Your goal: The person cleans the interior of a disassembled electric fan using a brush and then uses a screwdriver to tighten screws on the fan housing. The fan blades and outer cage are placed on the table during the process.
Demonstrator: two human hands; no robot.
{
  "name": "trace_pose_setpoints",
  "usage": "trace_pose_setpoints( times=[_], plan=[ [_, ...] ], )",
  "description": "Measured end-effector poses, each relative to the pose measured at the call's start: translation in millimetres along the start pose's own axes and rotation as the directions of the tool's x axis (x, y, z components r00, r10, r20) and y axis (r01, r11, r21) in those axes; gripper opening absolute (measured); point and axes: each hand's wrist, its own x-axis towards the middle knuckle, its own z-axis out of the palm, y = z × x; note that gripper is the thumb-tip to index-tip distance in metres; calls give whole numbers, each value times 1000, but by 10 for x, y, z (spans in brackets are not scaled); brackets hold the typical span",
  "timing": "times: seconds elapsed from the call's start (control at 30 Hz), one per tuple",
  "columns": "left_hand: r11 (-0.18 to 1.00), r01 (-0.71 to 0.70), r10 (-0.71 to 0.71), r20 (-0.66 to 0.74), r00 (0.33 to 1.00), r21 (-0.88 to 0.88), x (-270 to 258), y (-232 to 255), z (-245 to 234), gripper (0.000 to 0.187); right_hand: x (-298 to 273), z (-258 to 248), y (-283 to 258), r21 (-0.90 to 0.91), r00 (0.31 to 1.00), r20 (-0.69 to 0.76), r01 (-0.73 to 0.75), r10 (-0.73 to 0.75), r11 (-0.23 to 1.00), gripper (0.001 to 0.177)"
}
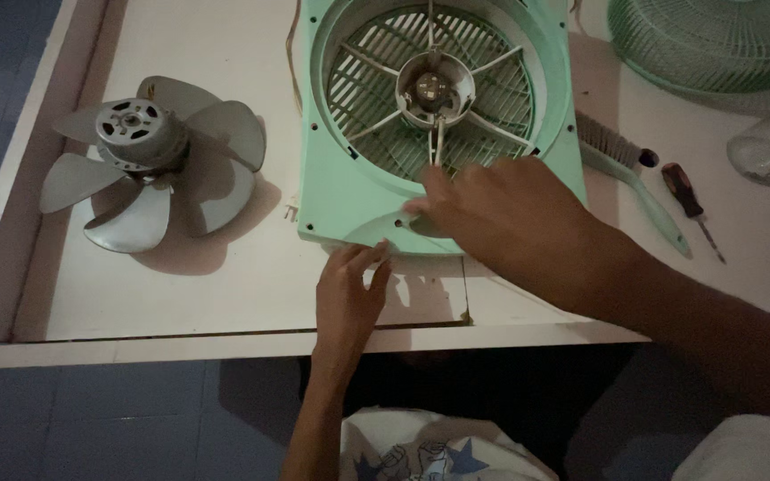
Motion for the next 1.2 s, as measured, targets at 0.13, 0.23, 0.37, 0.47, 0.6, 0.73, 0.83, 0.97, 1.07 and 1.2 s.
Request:
trace_pose_setpoints(
  times=[0.13,0.23,0.37,0.47,0.6,0.73,0.83,0.97,1.07,1.2],
  plan=[
    [1000,-18,18,-36,999,-1,-17,18,-18,29,-51,30,34,-5,923,-347,174,-165,985,36],
    [1000,0,0,-29,1000,-14,-25,15,-24,29,-68,34,33,55,783,-572,336,-246,940,41],
    [999,-43,43,-52,998,-10,-14,-5,-14,29,-23,-37,23,208,951,-306,100,-32,973,46],
    [998,-66,66,-71,995,5,-23,-13,-1,30,-21,-70,30,0,993,-119,-26,26,1000,45],
    [999,-32,33,-46,998,17,-24,-19,7,30,-29,27,59,-50,899,-418,120,-130,992,43],
    [999,-38,38,-51,998,0,-10,-17,6,28,35,195,208,-91,854,-510,70,-107,993,41],
    [998,-70,70,-73,995,2,-19,-23,-1,30,-22,364,465,-4,846,-533,12,-12,1000,34],
    [996,-85,85,-81,993,0,-32,-52,6,30,-202,716,872,160,807,-576,-49,134,986,25],
    [994,-111,112,-93,989,15,-26,-67,28,30,-283,1069,1074,405,785,-533,-93,317,909,25],
    [994,-100,102,-44,994,53,-12,-46,42,28,-381,1421,1280,572,760,-498,-74,417,817,29]
  ],
)
